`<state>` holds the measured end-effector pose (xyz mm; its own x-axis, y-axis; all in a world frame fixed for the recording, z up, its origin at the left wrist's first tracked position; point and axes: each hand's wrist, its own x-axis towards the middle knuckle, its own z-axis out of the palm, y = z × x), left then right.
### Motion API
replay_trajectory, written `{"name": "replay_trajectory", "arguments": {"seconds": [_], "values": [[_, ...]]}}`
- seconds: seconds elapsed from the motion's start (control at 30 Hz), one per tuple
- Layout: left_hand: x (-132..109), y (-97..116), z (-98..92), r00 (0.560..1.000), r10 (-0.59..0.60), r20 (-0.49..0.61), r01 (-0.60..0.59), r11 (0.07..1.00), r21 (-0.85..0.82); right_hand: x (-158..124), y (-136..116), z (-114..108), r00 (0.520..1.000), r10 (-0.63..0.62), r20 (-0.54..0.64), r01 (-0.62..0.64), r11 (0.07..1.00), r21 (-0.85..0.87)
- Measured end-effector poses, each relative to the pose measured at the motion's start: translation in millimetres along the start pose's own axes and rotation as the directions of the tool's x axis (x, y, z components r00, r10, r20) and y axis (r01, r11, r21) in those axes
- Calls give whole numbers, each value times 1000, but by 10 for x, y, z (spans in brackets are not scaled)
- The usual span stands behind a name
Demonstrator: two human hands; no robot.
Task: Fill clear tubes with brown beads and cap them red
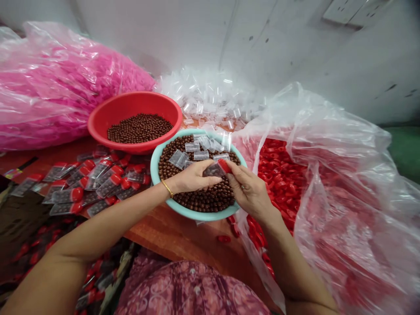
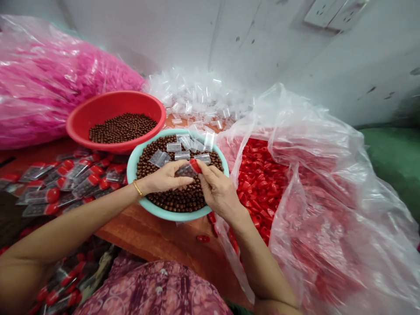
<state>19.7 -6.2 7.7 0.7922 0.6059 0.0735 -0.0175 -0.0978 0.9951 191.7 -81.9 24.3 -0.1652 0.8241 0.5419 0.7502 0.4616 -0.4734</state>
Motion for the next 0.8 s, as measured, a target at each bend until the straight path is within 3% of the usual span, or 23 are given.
{"name": "replay_trajectory", "arguments": {"seconds": [0.17, 0.37, 0.43, 0.53, 0.63, 0.7, 0.8], "values": [[9, -30, 3, 999, 33, -22, -32, 997, 66, -79, 9, 82, 996, -90, 30, 90, 996, -21], [-4, -71, -24, 990, 122, -68, -101, 963, 251, -54, -9, 62, 996, -35, 81, 30, 998, 61], [-6, -58, -16, 994, 99, -52, -76, 941, 330, -22, -11, 33, 996, 11, 92, -20, 995, 98], [-3, -25, 8, 998, 53, -26, -37, 905, 424, 40, 8, 81, 989, 146, -38, -138, 978, 155], [-12, 3, 26, 999, 34, -2, -28, 874, 485, 130, 46, 259, 940, 323, -113, -259, 887, 383], [-26, 20, 28, 1000, -1, 27, -14, 853, 521, 198, 64, 397, 922, 388, -11, -326, 791, 517], [-41, 46, 19, 997, -56, 47, 19, 816, 578, 276, 64, 533, 921, 331, 204, -388, 737, 554]]}}
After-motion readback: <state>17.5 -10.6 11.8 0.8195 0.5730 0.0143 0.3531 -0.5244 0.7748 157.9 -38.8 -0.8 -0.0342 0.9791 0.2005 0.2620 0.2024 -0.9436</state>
